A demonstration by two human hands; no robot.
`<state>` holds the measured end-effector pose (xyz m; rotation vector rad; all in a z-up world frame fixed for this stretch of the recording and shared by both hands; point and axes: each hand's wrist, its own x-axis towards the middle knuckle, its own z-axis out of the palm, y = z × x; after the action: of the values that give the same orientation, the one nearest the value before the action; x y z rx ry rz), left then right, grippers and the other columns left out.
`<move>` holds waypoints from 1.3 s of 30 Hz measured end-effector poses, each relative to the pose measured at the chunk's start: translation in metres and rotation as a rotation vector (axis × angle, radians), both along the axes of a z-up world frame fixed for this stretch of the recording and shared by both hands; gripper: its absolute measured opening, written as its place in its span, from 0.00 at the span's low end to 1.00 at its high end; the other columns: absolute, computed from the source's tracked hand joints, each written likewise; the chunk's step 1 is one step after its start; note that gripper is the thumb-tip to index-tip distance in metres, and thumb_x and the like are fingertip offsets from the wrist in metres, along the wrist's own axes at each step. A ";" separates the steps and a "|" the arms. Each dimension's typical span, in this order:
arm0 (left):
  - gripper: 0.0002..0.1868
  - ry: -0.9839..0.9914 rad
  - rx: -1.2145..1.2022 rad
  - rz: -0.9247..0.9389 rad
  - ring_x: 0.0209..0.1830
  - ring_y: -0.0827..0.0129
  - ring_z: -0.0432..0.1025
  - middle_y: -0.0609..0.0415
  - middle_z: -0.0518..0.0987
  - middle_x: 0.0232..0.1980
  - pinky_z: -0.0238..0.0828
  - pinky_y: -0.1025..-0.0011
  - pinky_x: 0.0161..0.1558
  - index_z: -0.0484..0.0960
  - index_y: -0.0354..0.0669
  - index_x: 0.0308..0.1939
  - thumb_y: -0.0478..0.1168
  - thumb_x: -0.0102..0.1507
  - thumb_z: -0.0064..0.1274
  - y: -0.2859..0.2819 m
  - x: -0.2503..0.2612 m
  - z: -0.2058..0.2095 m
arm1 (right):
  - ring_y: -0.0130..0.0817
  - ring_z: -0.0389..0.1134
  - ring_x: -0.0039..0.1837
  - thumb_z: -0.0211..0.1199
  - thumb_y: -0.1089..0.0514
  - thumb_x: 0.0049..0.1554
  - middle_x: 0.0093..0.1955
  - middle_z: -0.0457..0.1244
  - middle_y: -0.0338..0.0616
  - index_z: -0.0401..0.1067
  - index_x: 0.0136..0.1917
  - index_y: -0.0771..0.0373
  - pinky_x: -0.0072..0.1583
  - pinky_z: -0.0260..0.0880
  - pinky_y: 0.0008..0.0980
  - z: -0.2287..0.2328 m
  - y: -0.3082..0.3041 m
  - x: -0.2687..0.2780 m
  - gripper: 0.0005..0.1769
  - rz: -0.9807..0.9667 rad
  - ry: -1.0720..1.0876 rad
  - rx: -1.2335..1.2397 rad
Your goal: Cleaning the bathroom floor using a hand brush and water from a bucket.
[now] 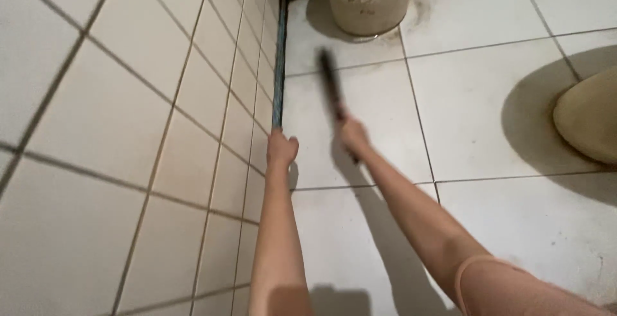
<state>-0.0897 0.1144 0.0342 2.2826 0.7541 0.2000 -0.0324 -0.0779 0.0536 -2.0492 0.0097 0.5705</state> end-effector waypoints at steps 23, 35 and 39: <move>0.34 -0.010 -0.007 -0.022 0.66 0.44 0.71 0.29 0.75 0.63 0.66 0.59 0.68 0.68 0.27 0.69 0.40 0.59 0.51 0.013 0.008 -0.042 | 0.59 0.71 0.57 0.50 0.55 0.59 0.54 0.68 0.63 0.39 0.84 0.30 0.59 0.71 0.53 -0.077 -0.068 0.002 0.44 0.030 -0.187 -0.320; 0.33 -0.134 -0.071 -0.008 0.65 0.45 0.71 0.31 0.74 0.66 0.68 0.59 0.64 0.67 0.29 0.69 0.38 0.60 0.51 -0.008 0.039 -0.020 | 0.58 0.69 0.61 0.54 0.61 0.54 0.60 0.67 0.62 0.41 0.84 0.30 0.62 0.69 0.52 -0.091 0.022 0.014 0.51 0.320 -0.317 -0.251; 0.32 -0.135 -0.020 -0.050 0.63 0.44 0.72 0.30 0.75 0.63 0.69 0.60 0.63 0.68 0.27 0.67 0.36 0.58 0.50 -0.017 0.040 -0.023 | 0.57 0.71 0.58 0.55 0.57 0.57 0.57 0.69 0.60 0.41 0.84 0.38 0.59 0.72 0.52 -0.141 -0.053 0.084 0.47 0.025 -0.277 -0.267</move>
<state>-0.0494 0.0977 0.0116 2.2410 0.6257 0.3188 0.0520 -0.1310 -0.0874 -2.3767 -0.1092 0.3085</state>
